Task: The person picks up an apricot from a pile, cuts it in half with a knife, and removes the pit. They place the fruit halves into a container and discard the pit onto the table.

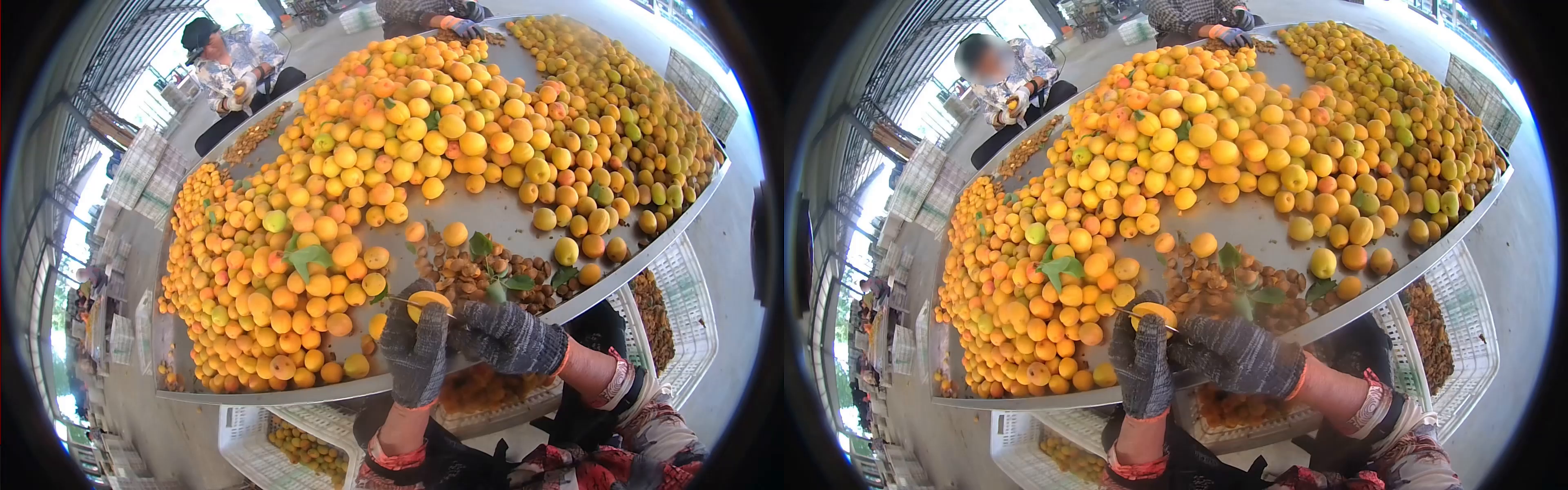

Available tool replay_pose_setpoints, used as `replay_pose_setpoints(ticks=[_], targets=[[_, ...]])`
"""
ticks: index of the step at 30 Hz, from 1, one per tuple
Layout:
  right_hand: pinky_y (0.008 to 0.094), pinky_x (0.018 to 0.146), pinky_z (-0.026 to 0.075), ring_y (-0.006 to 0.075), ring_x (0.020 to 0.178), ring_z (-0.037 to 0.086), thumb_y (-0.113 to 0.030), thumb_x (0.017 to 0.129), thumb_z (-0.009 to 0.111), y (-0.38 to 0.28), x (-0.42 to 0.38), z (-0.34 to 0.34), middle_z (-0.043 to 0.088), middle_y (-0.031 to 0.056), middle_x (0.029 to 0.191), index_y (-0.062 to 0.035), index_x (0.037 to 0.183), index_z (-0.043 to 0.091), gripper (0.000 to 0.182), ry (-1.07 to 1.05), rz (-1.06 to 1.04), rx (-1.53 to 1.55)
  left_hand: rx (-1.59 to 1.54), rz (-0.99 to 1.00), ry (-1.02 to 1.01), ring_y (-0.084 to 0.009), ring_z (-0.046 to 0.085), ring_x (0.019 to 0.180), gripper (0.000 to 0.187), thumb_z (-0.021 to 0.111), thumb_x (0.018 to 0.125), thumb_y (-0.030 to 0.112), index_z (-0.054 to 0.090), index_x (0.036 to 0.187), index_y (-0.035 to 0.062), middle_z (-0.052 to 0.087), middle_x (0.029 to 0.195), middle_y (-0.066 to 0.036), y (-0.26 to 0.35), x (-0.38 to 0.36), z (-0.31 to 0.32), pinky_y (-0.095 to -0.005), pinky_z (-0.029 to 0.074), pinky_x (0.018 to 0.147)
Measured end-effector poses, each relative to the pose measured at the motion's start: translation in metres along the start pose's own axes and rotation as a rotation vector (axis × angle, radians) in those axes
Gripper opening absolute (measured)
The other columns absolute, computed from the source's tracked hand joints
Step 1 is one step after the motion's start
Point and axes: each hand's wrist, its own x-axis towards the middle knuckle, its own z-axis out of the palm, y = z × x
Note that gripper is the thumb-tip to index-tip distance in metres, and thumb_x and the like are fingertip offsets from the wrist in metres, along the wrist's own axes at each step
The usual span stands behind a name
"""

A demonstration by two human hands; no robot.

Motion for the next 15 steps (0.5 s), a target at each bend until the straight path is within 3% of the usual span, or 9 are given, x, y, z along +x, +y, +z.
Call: replay_pose_setpoints(ticks=[2, 4, 5, 10, 13, 15], targets=[[0.0323, 0.085, 0.044, 0.0260, 0.102, 0.055, -0.007, 0.083, 0.053, 0.004, -0.002, -0.004, 0.054, 0.0175, 0.112, 0.0013, 0.121, 0.043, 0.040, -0.035, 0.014, 0.142, 0.002, 0.023, -0.032, -0.0133, 0.051, 0.089, 0.036, 0.054, 0.086, 0.023, 0.050, 0.111, -0.0030, 0.056, 0.099, -0.007, -0.001, -0.001, -0.002, -0.0254, 0.043, 0.077], [0.0324, 0.085, 0.044, 0.0238, 0.102, 0.054, -0.009, 0.086, 0.052, 0.012, -0.005, -0.010, 0.053, 0.0165, 0.113, 0.0013, 0.123, 0.042, 0.040, -0.102, -0.144, -0.237, 0.009, 0.044, -0.067, -0.0137, 0.051, 0.090, 0.037, 0.054, 0.086, 0.023, 0.050, 0.112, -0.0032, 0.056, 0.100, -0.008, -0.001, -0.001, -0.003, -0.0257, 0.043, 0.078], [0.0324, 0.085, 0.044, 0.0238, 0.102, 0.054, -0.009, 0.086, 0.052, 0.009, -0.007, -0.010, 0.053, 0.0165, 0.113, 0.0013, 0.123, 0.042, 0.040, -0.099, -0.143, -0.239, 0.018, 0.063, -0.084, -0.0142, 0.052, 0.089, 0.038, 0.054, 0.086, 0.023, 0.050, 0.112, -0.0035, 0.056, 0.101, -0.008, -0.001, -0.001, -0.002, -0.0262, 0.043, 0.078], [0.0298, 0.080, 0.047, 0.0187, 0.095, 0.058, -0.011, 0.088, 0.050, -0.019, -0.006, -0.010, 0.057, 0.0145, 0.108, 0.0012, 0.123, 0.042, 0.037, -0.044, 0.110, 0.021, 0.038, 0.078, -0.148, -0.0156, 0.053, 0.089, 0.041, 0.054, 0.085, 0.025, 0.049, 0.113, -0.0042, 0.056, 0.102, -0.010, -0.003, 0.000, -0.003, -0.0277, 0.044, 0.078], [0.0290, 0.078, 0.048, 0.0176, 0.090, 0.059, -0.012, 0.088, 0.051, -0.017, -0.008, -0.007, 0.059, 0.0130, 0.104, 0.0009, 0.122, 0.044, 0.037, 0.016, 0.000, 0.014, 0.051, 0.115, -0.175, -0.0162, 0.053, 0.091, 0.043, 0.053, 0.085, 0.027, 0.048, 0.114, -0.0043, 0.056, 0.102, -0.010, -0.006, 0.001, -0.003, -0.0283, 0.044, 0.079], [0.0291, 0.077, 0.048, 0.0174, 0.090, 0.059, -0.013, 0.088, 0.052, -0.019, -0.009, -0.009, 0.060, 0.0123, 0.103, 0.0007, 0.122, 0.044, 0.038, -0.003, 0.037, 0.010, 0.044, 0.157, -0.174, -0.0168, 0.053, 0.092, 0.046, 0.053, 0.085, 0.029, 0.048, 0.115, -0.0044, 0.056, 0.102, -0.011, -0.007, 0.001, -0.002, -0.0288, 0.044, 0.081]])
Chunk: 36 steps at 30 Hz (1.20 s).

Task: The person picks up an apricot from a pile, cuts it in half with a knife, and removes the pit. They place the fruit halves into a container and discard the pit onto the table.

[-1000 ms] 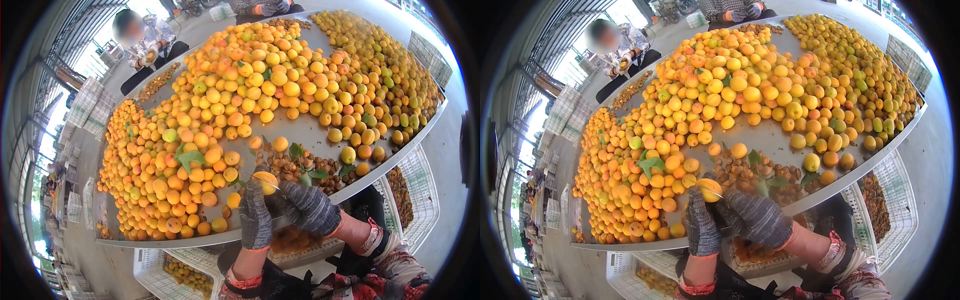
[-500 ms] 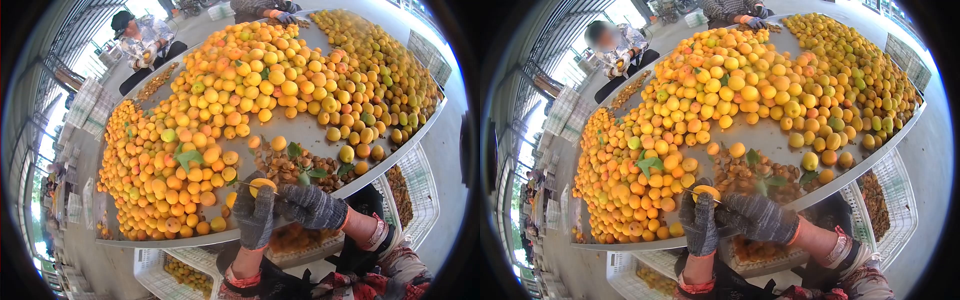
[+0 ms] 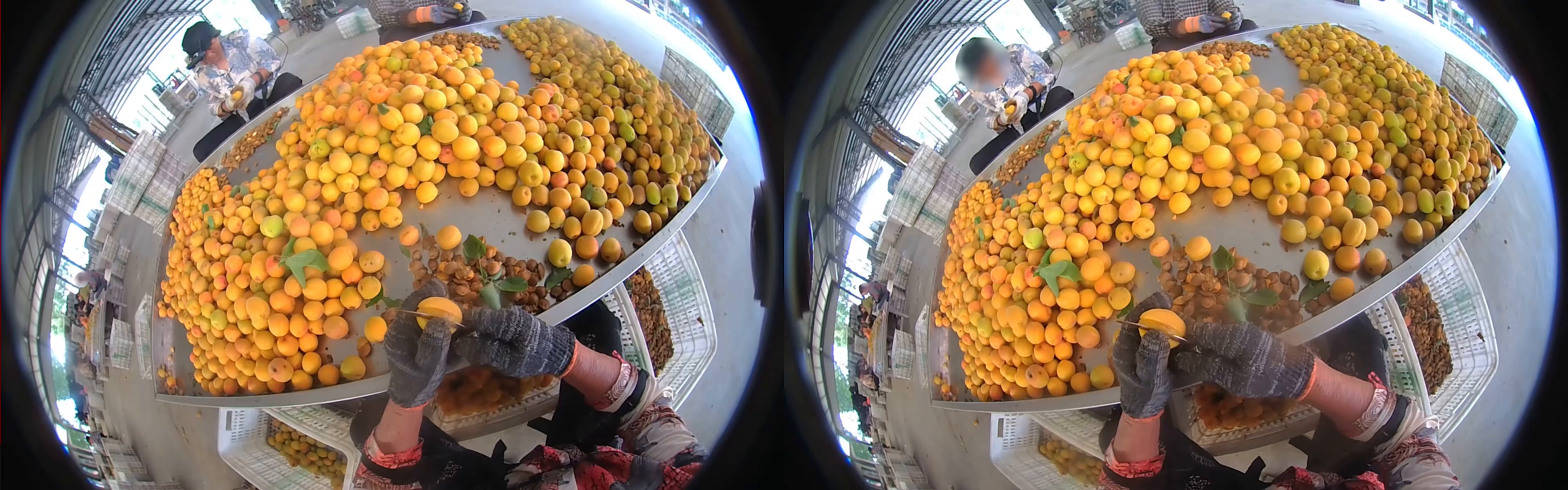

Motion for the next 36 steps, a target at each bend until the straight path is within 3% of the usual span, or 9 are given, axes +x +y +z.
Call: replay_pose_setpoints(ticks=[5, 11, 17, 23, 25, 29, 31, 33, 36], targets=[[0.0295, 0.075, 0.048, 0.0177, 0.089, 0.060, -0.014, 0.087, 0.052, -0.001, -0.005, -0.001, 0.061, 0.0113, 0.101, -0.0003, 0.122, 0.044, 0.038, -0.059, 0.094, -0.013, -0.022, -0.021, -0.033, -0.0171, 0.053, 0.092, 0.048, 0.055, 0.083, 0.031, 0.048, 0.115, -0.0044, 0.055, 0.104, -0.011, -0.001, -0.004, -0.004, -0.0296, 0.044, 0.081], [0.0300, 0.074, 0.049, 0.0185, 0.086, 0.061, -0.014, 0.087, 0.052, 0.009, -0.009, 0.006, 0.061, 0.0120, 0.101, -0.0016, 0.120, 0.046, 0.036, 0.085, -0.015, -0.132, -0.036, -0.051, -0.051, -0.0162, 0.052, 0.093, 0.048, 0.058, 0.082, 0.027, 0.046, 0.117, -0.0037, 0.054, 0.106, -0.010, -0.005, -0.007, -0.004, -0.0288, 0.044, 0.081], [0.0301, 0.077, 0.048, 0.0180, 0.089, 0.060, -0.013, 0.086, 0.053, 0.007, -0.011, -0.004, 0.061, 0.0119, 0.102, -0.0022, 0.121, 0.046, 0.037, -0.046, 0.077, -0.115, -0.087, -0.011, -0.117, -0.0149, 0.052, 0.092, 0.046, 0.060, 0.081, 0.021, 0.045, 0.117, -0.0021, 0.053, 0.105, -0.009, -0.004, -0.002, -0.002, -0.0263, 0.044, 0.080], [0.0331, 0.072, 0.049, 0.0210, 0.082, 0.062, -0.011, 0.083, 0.055, 0.049, -0.014, 0.012, 0.062, 0.0119, 0.096, -0.0027, 0.119, 0.047, 0.037, 0.214, -0.152, -0.301, -0.066, -0.081, -0.039, -0.0107, 0.051, 0.088, 0.037, 0.057, 0.084, 0.013, 0.046, 0.117, -0.0007, 0.054, 0.101, -0.006, -0.012, 0.003, 0.009, -0.0226, 0.044, 0.075], [0.0310, 0.075, 0.048, 0.0226, 0.087, 0.060, -0.003, 0.084, 0.052, 0.019, -0.008, 0.015, 0.061, 0.0111, 0.097, 0.0020, 0.117, 0.047, 0.034, 0.252, 0.028, -0.446, -0.068, -0.105, -0.017, -0.0097, 0.051, 0.087, 0.034, 0.055, 0.085, 0.011, 0.047, 0.116, -0.0003, 0.054, 0.100, -0.005, -0.013, 0.003, 0.013, -0.0217, 0.043, 0.073], [0.0296, 0.076, 0.047, 0.0197, 0.089, 0.059, -0.004, 0.085, 0.051, 0.019, -0.006, 0.018, 0.061, 0.0072, 0.099, 0.0011, 0.116, 0.047, 0.032, 0.182, 0.179, -0.575, -0.060, -0.118, 0.012, -0.0082, 0.050, 0.084, 0.033, 0.054, 0.085, 0.009, 0.047, 0.116, -0.0003, 0.055, 0.098, -0.004, -0.011, 0.000, 0.012, -0.0200, 0.043, 0.073], [0.0283, 0.076, 0.046, 0.0163, 0.088, 0.058, -0.006, 0.086, 0.051, 0.038, -0.006, 0.025, 0.060, 0.0046, 0.099, 0.0001, 0.115, 0.048, 0.030, 0.302, -0.031, 0.210, -0.060, -0.123, 0.010, -0.0077, 0.050, 0.084, 0.033, 0.055, 0.085, 0.009, 0.048, 0.115, -0.0003, 0.055, 0.098, -0.003, -0.008, 0.002, 0.007, -0.0196, 0.042, 0.073], [0.0279, 0.075, 0.046, 0.0145, 0.086, 0.057, -0.008, 0.086, 0.052, 0.030, -0.008, 0.014, 0.059, 0.0045, 0.098, -0.0002, 0.115, 0.048, 0.030, 0.210, 0.048, 0.223, -0.001, -0.046, -0.025, -0.0073, 0.051, 0.082, 0.034, 0.056, 0.084, 0.010, 0.048, 0.115, -0.0010, 0.055, 0.098, -0.004, -0.007, 0.002, 0.004, -0.0192, 0.043, 0.070], [0.0266, 0.075, 0.046, 0.0115, 0.086, 0.054, -0.011, 0.087, 0.052, 0.027, -0.009, 0.003, 0.059, 0.0045, 0.097, -0.0007, 0.115, 0.047, 0.030, 0.066, 0.127, 0.201, -0.088, -0.136, -0.001, -0.0102, 0.054, 0.078, 0.027, 0.059, 0.081, 0.005, 0.051, 0.105, -0.0046, 0.059, 0.091, -0.006, -0.004, 0.001, 0.003, -0.0229, 0.045, 0.070]])
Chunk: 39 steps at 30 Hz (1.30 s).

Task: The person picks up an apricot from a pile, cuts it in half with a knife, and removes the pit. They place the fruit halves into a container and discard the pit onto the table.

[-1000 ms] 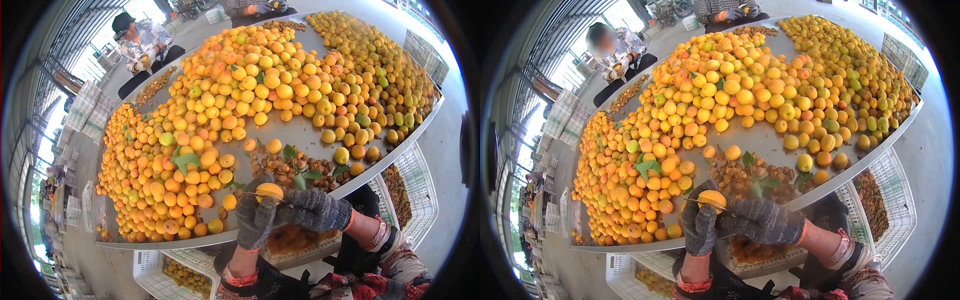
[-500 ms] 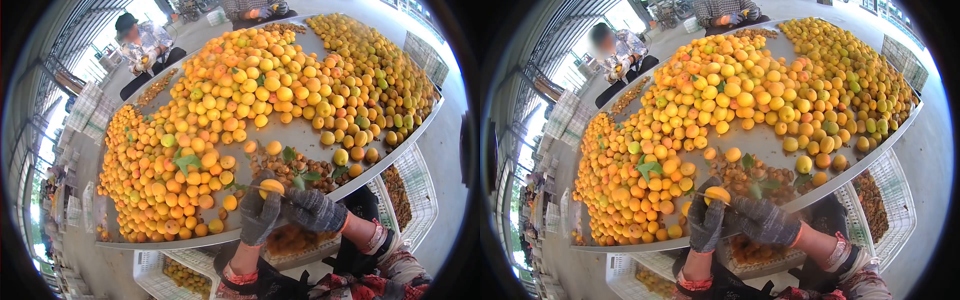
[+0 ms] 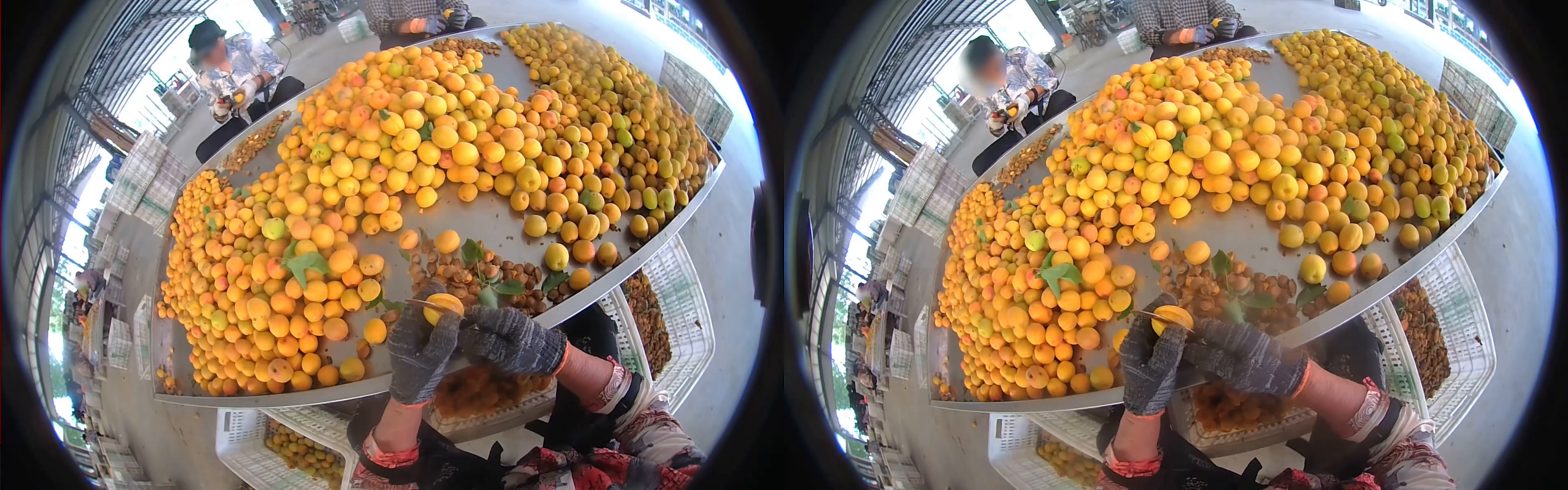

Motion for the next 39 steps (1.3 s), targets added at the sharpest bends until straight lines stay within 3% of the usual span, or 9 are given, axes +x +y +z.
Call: replay_pose_setpoints(ticks=[8, 11, 20, 23, 32, 34, 35, 37, 39], targets=[[0.0283, 0.073, 0.047, 0.0140, 0.087, 0.056, -0.010, 0.086, 0.054, -0.009, 0.000, 0.003, 0.058, 0.0073, 0.101, -0.0011, 0.111, 0.051, 0.026, 0.052, 0.121, 0.206, 0.065, 0.063, -0.010, -0.0112, 0.055, 0.077, 0.029, 0.060, 0.082, 0.008, 0.051, 0.106, -0.0046, 0.059, 0.090, -0.007, -0.003, 0.001, 0.004, -0.0235, 0.046, 0.069], [0.0324, 0.070, 0.049, 0.0213, 0.086, 0.059, -0.006, 0.082, 0.056, 0.006, 0.006, 0.001, 0.057, 0.0111, 0.102, -0.0017, 0.104, 0.057, 0.023, 0.124, -0.634, -0.967, 0.058, -0.075, 0.098, -0.0106, 0.053, 0.078, 0.030, 0.057, 0.084, 0.017, 0.053, 0.106, -0.0031, 0.059, 0.089, -0.006, 0.000, 0.001, 0.007, -0.0235, 0.044, 0.069], [0.0341, 0.066, 0.049, 0.0250, 0.081, 0.061, -0.008, 0.083, 0.054, 0.007, 0.016, 0.018, 0.057, 0.0132, 0.101, -0.0019, 0.107, 0.055, 0.025, 0.183, 0.040, -0.801, -0.001, -0.173, 0.210, -0.0088, 0.051, 0.076, 0.030, 0.056, 0.086, 0.027, 0.057, 0.099, 0.0005, 0.057, 0.085, -0.003, -0.018, 0.004, -0.004, -0.0222, 0.042, 0.065], [0.0320, 0.069, 0.049, 0.0201, 0.082, 0.060, -0.010, 0.084, 0.055, 0.039, 0.016, 0.012, 0.057, 0.0103, 0.102, -0.0020, 0.109, 0.054, 0.026, 0.183, -0.210, 0.148, -0.027, -0.160, 0.188, -0.0100, 0.051, 0.075, 0.027, 0.055, 0.086, 0.023, 0.056, 0.098, -0.0012, 0.058, 0.083, -0.005, -0.010, 0.002, -0.004, -0.0239, 0.042, 0.064], [0.0391, 0.089, 0.043, 0.0320, 0.105, 0.051, -0.004, 0.080, 0.052, 0.020, 0.008, -0.009, 0.051, 0.0177, 0.115, -0.0001, 0.112, 0.053, 0.033, -0.075, -0.565, -0.779, -0.094, -0.129, 0.123, -0.0089, 0.051, 0.074, 0.023, 0.056, 0.085, 0.017, 0.055, 0.099, -0.0021, 0.058, 0.085, -0.004, 0.000, 0.000, 0.001, -0.0225, 0.042, 0.064], [0.0314, 0.079, 0.048, 0.0224, 0.092, 0.058, -0.004, 0.081, 0.057, 0.014, 0.011, -0.004, 0.056, 0.0128, 0.105, 0.0005, 0.107, 0.053, 0.027, 0.050, -0.819, -1.573, -0.099, -0.146, 0.165, -0.0087, 0.051, 0.074, 0.023, 0.056, 0.085, 0.016, 0.055, 0.099, -0.0019, 0.058, 0.085, -0.003, 0.003, 0.002, 0.003, -0.0220, 0.042, 0.063], [0.0314, 0.079, 0.048, 0.0224, 0.092, 0.058, -0.004, 0.081, 0.057, 0.005, 0.012, 0.000, 0.056, 0.0128, 0.105, 0.0005, 0.107, 0.053, 0.027, 0.050, -0.821, -1.572, -0.021, -0.124, 0.095, -0.0089, 0.051, 0.077, 0.025, 0.056, 0.085, 0.018, 0.055, 0.101, -0.0021, 0.058, 0.088, -0.003, 0.004, 0.004, 0.004, -0.0218, 0.042, 0.066], [0.0343, 0.082, 0.047, 0.0255, 0.094, 0.058, -0.003, 0.078, 0.058, -0.026, 0.016, 0.011, 0.056, 0.0137, 0.106, -0.0005, 0.106, 0.055, 0.028, 0.106, 0.091, -0.006, 0.065, -0.082, 0.056, -0.0083, 0.051, 0.079, 0.026, 0.056, 0.085, 0.017, 0.054, 0.104, -0.0016, 0.058, 0.090, -0.003, -0.002, 0.006, 0.003, -0.0205, 0.042, 0.068], [0.0347, 0.082, 0.047, 0.0260, 0.095, 0.057, -0.005, 0.077, 0.060, -0.009, 0.017, 0.004, 0.056, 0.0128, 0.106, -0.0017, 0.105, 0.056, 0.029, 0.107, -0.268, -0.526, 0.046, -0.108, 0.074, -0.0077, 0.051, 0.079, 0.025, 0.056, 0.085, 0.016, 0.054, 0.103, -0.0014, 0.058, 0.089, -0.002, -0.002, 0.005, 0.004, -0.0201, 0.042, 0.067]])
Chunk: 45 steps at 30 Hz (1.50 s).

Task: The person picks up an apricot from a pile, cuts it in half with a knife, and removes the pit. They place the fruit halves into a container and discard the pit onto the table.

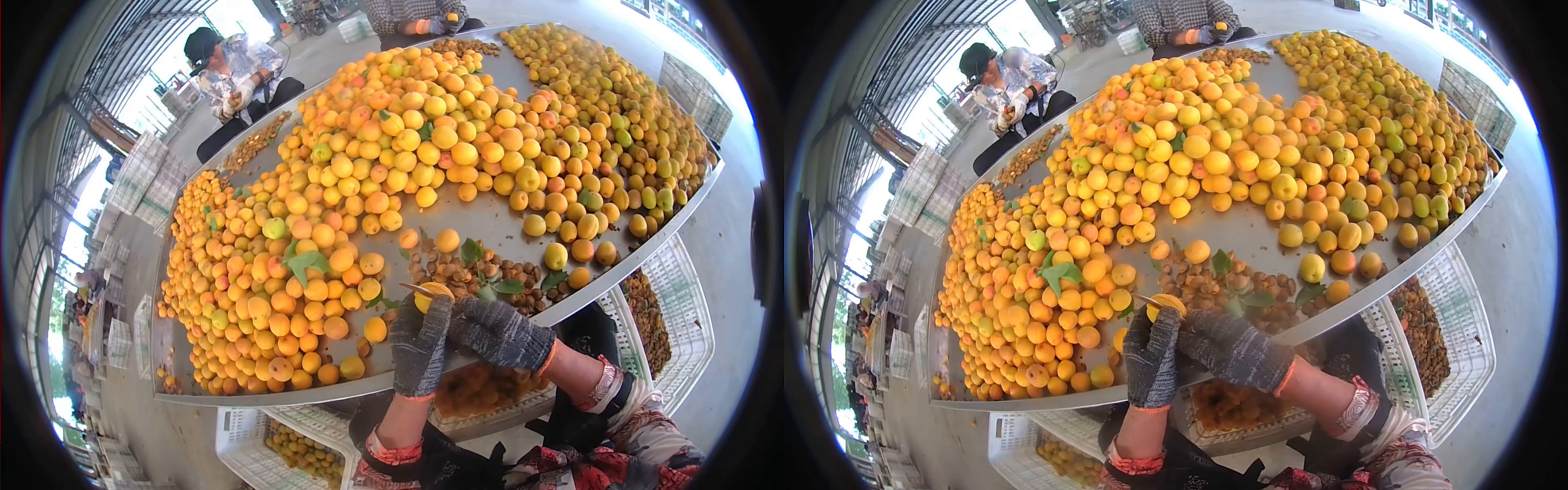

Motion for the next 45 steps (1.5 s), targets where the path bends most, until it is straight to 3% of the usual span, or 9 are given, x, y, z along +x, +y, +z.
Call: replay_pose_setpoints(ticks=[2, 4, 5, 7, 25, 28, 41, 43, 45], targets=[[0.0351, 0.082, 0.047, 0.0265, 0.095, 0.057, -0.006, 0.076, 0.061, 0.006, -0.003, 0.004, 0.056, 0.0120, 0.106, -0.0029, 0.105, 0.057, 0.029, 0.020, -0.391, -0.497, -0.018, -0.025, 0.028, -0.0071, 0.051, 0.078, 0.024, 0.056, 0.085, 0.015, 0.054, 0.103, -0.0011, 0.057, 0.089, -0.002, -0.002, 0.000, -0.004, -0.0196, 0.042, 0.067], [0.0360, 0.082, 0.047, 0.0269, 0.096, 0.057, -0.008, 0.073, 0.064, -0.001, -0.006, 0.006, 0.057, 0.0111, 0.105, -0.0048, 0.103, 0.059, 0.030, -0.051, 0.413, 0.729, 0.193, 0.182, -0.039, -0.0063, 0.051, 0.077, 0.022, 0.056, 0.084, 0.012, 0.055, 0.102, -0.0006, 0.057, 0.087, -0.001, -0.009, 0.000, -0.011, -0.0193, 0.042, 0.065], [0.0360, 0.082, 0.047, 0.0269, 0.096, 0.057, -0.008, 0.073, 0.064, 0.002, -0.006, 0.001, 0.057, 0.0111, 0.105, -0.0048, 0.103, 0.059, 0.030, -0.048, 0.415, 0.726, 0.189, 0.181, -0.041, -0.0063, 0.051, 0.077, 0.022, 0.056, 0.084, 0.012, 0.055, 0.102, -0.0006, 0.057, 0.087, -0.001, -0.009, 0.000, -0.010, -0.0193, 0.042, 0.065], [0.0391, 0.090, 0.042, 0.0304, 0.110, 0.048, -0.011, 0.079, 0.056, 0.011, -0.008, -0.009, 0.049, 0.0142, 0.117, -0.0023, 0.119, 0.047, 0.042, -0.084, -0.598, -0.604, 0.024, 0.160, -0.048, -0.0119, 0.056, 0.066, 0.017, 0.060, 0.082, 0.010, 0.056, 0.092, -0.0027, 0.060, 0.079, -0.007, -0.004, -0.001, -0.009, -0.0251, 0.045, 0.058], [0.0415, 0.091, 0.041, 0.0281, 0.111, 0.048, -0.013, 0.075, 0.063, 0.032, -0.015, -0.004, 0.050, 0.0083, 0.120, -0.0102, 0.118, 0.050, 0.046, -0.111, -0.385, -0.419, 0.362, 0.381, -0.024, -0.0155, 0.058, 0.068, 0.017, 0.061, 0.081, 0.010, 0.056, 0.091, -0.0022, 0.061, 0.079, -0.008, -0.015, 0.003, -0.010, -0.0276, 0.045, 0.059], [0.0409, 0.093, 0.040, 0.0284, 0.112, 0.048, -0.012, 0.074, 0.062, 0.025, -0.013, -0.002, 0.049, 0.0078, 0.121, -0.0100, 0.119, 0.050, 0.046, -0.061, -0.420, -0.471, 0.195, 0.141, -0.043, -0.0178, 0.058, 0.069, 0.017, 0.060, 0.081, 0.009, 0.056, 0.092, -0.0022, 0.060, 0.078, -0.010, -0.003, 0.003, -0.004, -0.0287, 0.046, 0.059], [0.0390, 0.089, 0.043, 0.0304, 0.105, 0.051, -0.009, 0.074, 0.059, 0.004, -0.011, -0.005, 0.052, 0.0099, 0.115, -0.0074, 0.116, 0.051, 0.043, -0.118, -0.427, -0.417, 0.163, 0.188, -0.066, -0.0177, 0.056, 0.065, 0.017, 0.057, 0.082, 0.011, 0.056, 0.092, -0.0026, 0.057, 0.073, -0.009, -0.022, 0.003, -0.009, -0.0285, 0.044, 0.056], [0.0335, 0.080, 0.047, 0.0261, 0.093, 0.057, -0.010, 0.078, 0.058, -0.034, 0.002, 0.002, 0.055, 0.0115, 0.108, -0.0045, 0.110, 0.053, 0.033, 0.023, 0.672, 0.684, 0.171, 0.205, 0.086, -0.0146, 0.054, 0.062, 0.020, 0.055, 0.084, 0.016, 0.055, 0.093, -0.0026, 0.057, 0.073, -0.008, -0.017, 0.007, 0.001, -0.0275, 0.043, 0.052], [0.0305, 0.076, 0.048, 0.0221, 0.089, 0.057, -0.011, 0.081, 0.057, -0.018, -0.010, 0.004, 0.055, 0.0117, 0.105, -0.0026, 0.107, 0.053, 0.028, -0.041, 0.520, 0.441, 0.160, 0.131, 0.164, -0.0118, 0.052, 0.055, 0.021, 0.053, 0.086, 0.019, 0.056, 0.095, -0.0002, 0.058, 0.073, -0.006, -0.020, 0.012, -0.009, -0.0247, 0.041, 0.047]])
